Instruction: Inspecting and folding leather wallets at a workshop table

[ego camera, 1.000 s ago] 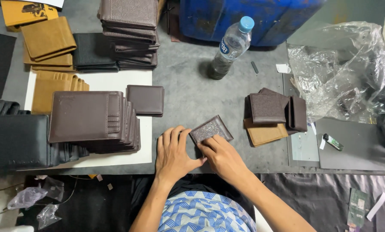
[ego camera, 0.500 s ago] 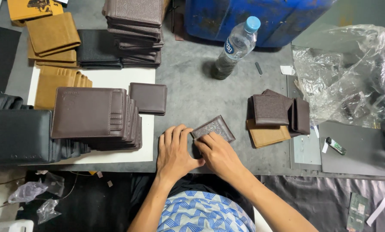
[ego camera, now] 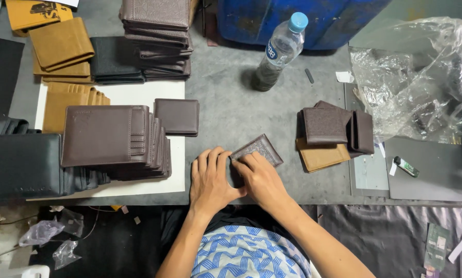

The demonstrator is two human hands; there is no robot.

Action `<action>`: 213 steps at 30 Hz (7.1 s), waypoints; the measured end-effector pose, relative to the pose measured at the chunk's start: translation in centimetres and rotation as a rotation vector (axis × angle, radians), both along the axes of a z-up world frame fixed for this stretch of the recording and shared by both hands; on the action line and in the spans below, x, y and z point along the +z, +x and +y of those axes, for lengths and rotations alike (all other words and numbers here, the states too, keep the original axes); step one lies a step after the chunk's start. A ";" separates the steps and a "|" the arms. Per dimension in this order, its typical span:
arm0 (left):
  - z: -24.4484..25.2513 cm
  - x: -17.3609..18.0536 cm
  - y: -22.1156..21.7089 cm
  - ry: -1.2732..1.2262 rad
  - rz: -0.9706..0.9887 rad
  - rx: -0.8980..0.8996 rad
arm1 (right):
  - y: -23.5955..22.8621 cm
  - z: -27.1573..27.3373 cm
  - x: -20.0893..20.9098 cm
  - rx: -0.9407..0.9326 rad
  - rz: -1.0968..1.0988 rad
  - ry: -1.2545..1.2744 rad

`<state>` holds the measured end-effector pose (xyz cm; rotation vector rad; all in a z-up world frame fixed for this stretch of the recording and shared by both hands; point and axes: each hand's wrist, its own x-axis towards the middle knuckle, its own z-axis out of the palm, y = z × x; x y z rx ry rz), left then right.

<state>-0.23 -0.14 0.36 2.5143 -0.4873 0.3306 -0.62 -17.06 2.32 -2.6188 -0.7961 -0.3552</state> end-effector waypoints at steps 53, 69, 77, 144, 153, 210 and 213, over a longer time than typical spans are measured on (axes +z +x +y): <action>-0.3 0.0 0.2 -0.009 0.001 -0.026 | 1.2 0.5 -0.3 -0.128 -0.074 -0.122; -0.3 0.4 0.2 -0.013 -0.074 -0.018 | 1.4 -2.2 -1.3 -0.219 -0.035 -0.038; -0.5 0.6 0.2 -0.021 -0.068 -0.008 | -1.0 -6.0 -2.0 -0.418 -0.055 0.020; -1.5 5.9 -1.2 -0.696 0.383 -0.492 | -7.0 -2.4 10.2 -0.013 -0.056 0.721; -2.4 4.7 -1.8 -1.763 0.896 -0.513 | -7.2 -4.5 8.1 -0.329 0.200 0.941; -6.4 4.8 -2.4 -2.041 0.661 0.010 | -8.2 2.1 2.8 -0.215 -0.118 0.671; -6.2 5.2 -2.6 -2.090 0.651 0.005 | -6.3 0.6 1.7 -0.445 -0.110 0.667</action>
